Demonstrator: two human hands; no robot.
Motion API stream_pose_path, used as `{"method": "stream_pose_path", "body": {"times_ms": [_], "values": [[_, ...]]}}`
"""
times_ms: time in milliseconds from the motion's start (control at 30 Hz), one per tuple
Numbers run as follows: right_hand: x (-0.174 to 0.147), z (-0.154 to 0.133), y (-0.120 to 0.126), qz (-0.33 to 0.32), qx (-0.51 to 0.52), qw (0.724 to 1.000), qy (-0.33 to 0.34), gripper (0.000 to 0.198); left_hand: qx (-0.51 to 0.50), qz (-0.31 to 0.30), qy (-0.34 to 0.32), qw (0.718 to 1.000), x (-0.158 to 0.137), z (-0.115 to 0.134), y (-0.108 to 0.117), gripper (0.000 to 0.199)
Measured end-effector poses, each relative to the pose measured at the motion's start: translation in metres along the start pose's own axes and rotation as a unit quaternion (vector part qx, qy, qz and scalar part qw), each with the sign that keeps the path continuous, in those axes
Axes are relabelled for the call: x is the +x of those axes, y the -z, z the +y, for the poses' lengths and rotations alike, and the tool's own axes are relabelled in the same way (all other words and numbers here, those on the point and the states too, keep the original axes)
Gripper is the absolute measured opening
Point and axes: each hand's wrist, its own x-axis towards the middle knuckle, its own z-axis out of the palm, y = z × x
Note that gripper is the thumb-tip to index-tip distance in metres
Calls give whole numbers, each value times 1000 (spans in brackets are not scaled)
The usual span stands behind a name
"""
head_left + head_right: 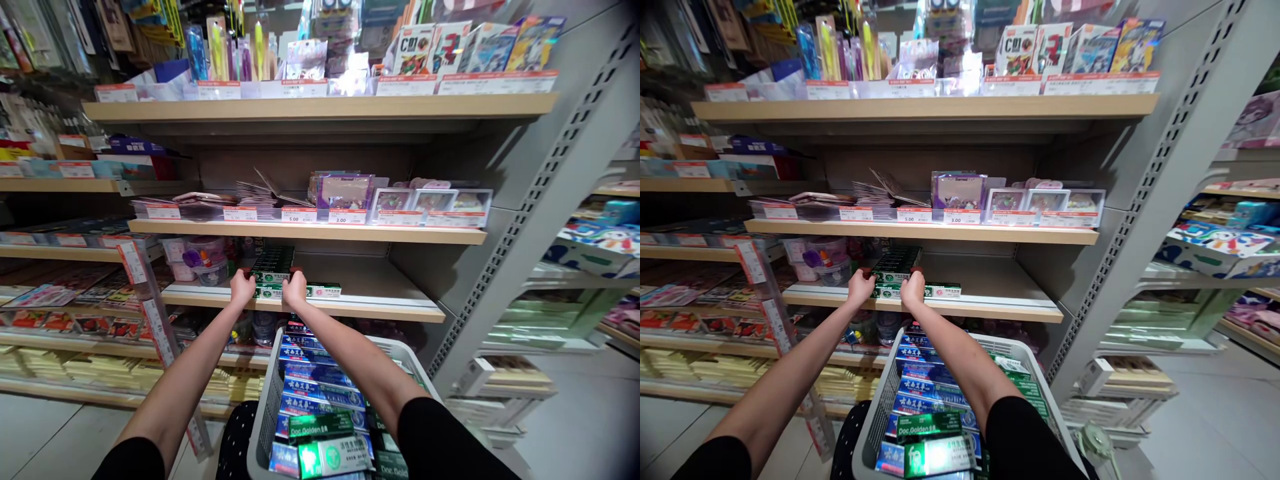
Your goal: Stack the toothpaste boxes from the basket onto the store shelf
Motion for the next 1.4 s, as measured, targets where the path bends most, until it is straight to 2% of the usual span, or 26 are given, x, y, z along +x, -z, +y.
{"method": "stream_pose_path", "body": {"times_ms": [133, 267, 367, 467, 533, 667, 767, 833, 933, 1033, 1133, 1233, 1300, 1400], "values": [[2, 0, -1, -5, 16, 1000, 2, 16, 4, 2, -2, 1000, 3, 0, -2, 29], [-2, -10, 4, -22, -41, 998, -43, 17, 1, -7, 6, 1000, 1, 3, -1, 39], [-6, -18, 12, -37, -61, 996, -46, 21, -10, -1, -25, 1000, -5, 6, 2, 42], [-10, -19, 24, -32, -41, 999, -8, 33, -40, 49, -81, 995, -16, 7, 7, 47], [-16, -16, 34, -30, 8, 998, 45, 45, -66, 81, -124, 987, -29, 8, 12, 49], [-41, -4, 66, -86, 123, 976, 157, 58, -89, 82, -205, 971, -72, 14, 25, 50], [-72, 7, 100, -146, 105, 963, 202, 47, -80, 28, -251, 964, -121, 18, 33, 48], [-95, 15, 126, -182, 65, 956, 222, 38, -74, -30, -275, 958, -159, 18, 36, 46], [-125, 29, 166, -264, 17, 937, 227, 29, -68, -172, -297, 937, -215, 14, 39, 39], [-147, 44, 200, -378, -16, 905, 193, 26, -43, -327, -300, 895, -256, 6, 44, 36], [-165, 59, 223, -456, -46, 875, 154, 32, -9, -424, -292, 857, -275, -1, 52, 38], [-179, 72, 231, -490, -62, 862, 116, 43, 9, -462, -290, 838, -278, -5, 59, 42], [-186, 80, 228, -488, -74, 864, 99, 43, 13, -467, -289, 835, -277, -6, 60, 44], [-191, 87, 220, -467, -109, 873, 89, 40, 19, -455, -265, 850, -276, -6, 57, 47]]}}
